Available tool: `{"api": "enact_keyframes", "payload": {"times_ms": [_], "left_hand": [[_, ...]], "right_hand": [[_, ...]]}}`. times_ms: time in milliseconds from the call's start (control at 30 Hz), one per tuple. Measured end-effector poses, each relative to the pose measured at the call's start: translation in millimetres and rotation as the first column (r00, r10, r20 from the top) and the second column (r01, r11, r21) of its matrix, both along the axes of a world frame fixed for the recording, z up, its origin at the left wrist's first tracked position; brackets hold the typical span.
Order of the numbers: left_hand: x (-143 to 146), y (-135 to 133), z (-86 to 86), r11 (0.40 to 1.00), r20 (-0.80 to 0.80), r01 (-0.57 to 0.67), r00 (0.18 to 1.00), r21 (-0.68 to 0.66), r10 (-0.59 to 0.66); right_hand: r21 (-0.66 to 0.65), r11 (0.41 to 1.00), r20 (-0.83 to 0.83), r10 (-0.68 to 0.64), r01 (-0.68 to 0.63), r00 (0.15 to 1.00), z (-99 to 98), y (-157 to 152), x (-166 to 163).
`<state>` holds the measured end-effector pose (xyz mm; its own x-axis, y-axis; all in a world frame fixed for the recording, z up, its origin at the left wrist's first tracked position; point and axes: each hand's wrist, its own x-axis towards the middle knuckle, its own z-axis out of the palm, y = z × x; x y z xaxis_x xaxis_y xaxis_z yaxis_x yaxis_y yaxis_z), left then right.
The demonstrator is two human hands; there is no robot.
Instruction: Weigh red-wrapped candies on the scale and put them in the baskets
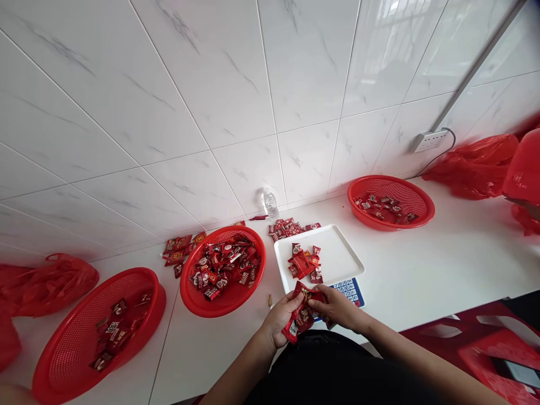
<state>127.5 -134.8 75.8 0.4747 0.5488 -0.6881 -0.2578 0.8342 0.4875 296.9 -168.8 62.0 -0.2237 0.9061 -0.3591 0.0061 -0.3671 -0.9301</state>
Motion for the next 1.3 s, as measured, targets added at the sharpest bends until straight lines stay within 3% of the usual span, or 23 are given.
{"api": "enact_keyframes", "payload": {"times_ms": [133, 267, 433, 533, 600, 667, 733, 833, 933, 1067, 1133, 1200, 1300], "left_hand": [[-6.9, 5.3, -6.2, 1.000, -0.017, -0.004, 1.000, -0.002, 0.004], [-11.9, 6.9, -7.2, 1.000, -0.044, -0.011, 0.999, -0.011, 0.010], [-11.5, 6.4, -10.7, 0.999, -0.018, -0.025, 1.000, -0.029, 0.025], [-9.9, 6.2, -10.7, 0.999, -0.009, -0.013, 1.000, -0.031, 0.013], [-8.7, 6.1, -9.5, 1.000, -0.010, 0.003, 1.000, -0.023, -0.004], [-6.9, 6.1, -8.5, 1.000, -0.004, 0.021, 1.000, -0.009, -0.021], [-3.7, 6.3, -8.5, 0.999, 0.005, 0.035, 0.999, 0.011, -0.035], [5.3, 7.3, -7.9, 0.997, 0.008, 0.071, 0.997, 0.035, -0.071], [16.7, 8.5, -3.1, 0.995, 0.007, 0.096, 0.995, 0.039, -0.097], [23.6, 9.6, 3.3, 0.995, 0.008, 0.088, 0.996, 0.044, -0.088], [21.2, 9.9, 2.1, 0.996, 0.009, 0.081, 0.997, 0.047, -0.082], [16.7, 10.2, -2.1, 0.997, 0.002, 0.068, 0.998, 0.037, -0.068], [9.7, 10.7, -10.3, 0.999, -0.014, 0.045, 0.999, 0.008, -0.044]], "right_hand": [[-0.110, 0.979, -0.141, -0.188, 0.173, 0.972, -1.7, 8.3, 22.0], [-0.191, 0.885, -0.135, -0.452, 0.425, 0.881, -14.9, 22.0, 57.1], [-0.096, 0.865, -0.010, -0.496, 0.493, 0.868, -35.9, 39.0, 88.4], [0.029, 0.883, 0.243, -0.461, 0.469, 0.853, -45.6, 44.5, 94.9], [0.174, 0.891, 0.430, -0.453, 0.420, 0.781, -48.8, 44.1, 93.6], [0.306, 0.886, 0.515, -0.462, 0.349, 0.722, -47.1, 39.8, 86.8], [0.324, 0.908, 0.488, -0.401, 0.266, 0.776, -39.6, 32.6, 74.7], [0.207, 0.978, 0.252, -0.089, 0.036, 0.964, -20.3, 19.3, 50.7], [0.189, 0.974, 0.032, 0.123, -0.127, 0.992, -3.8, 8.4, 29.8], [0.198, 0.973, 0.023, 0.115, -0.117, 0.993, -3.8, 6.8, 24.9], [0.219, 0.974, 0.115, 0.039, -0.064, 0.993, -12.9, 14.8, 34.2], [0.285, 0.959, 0.346, -0.090, -0.013, 0.934, -25.5, 28.6, 48.1], [0.294, 0.949, 0.736, -0.148, -0.115, 0.660, -45.8, 54.6, 68.2]]}}
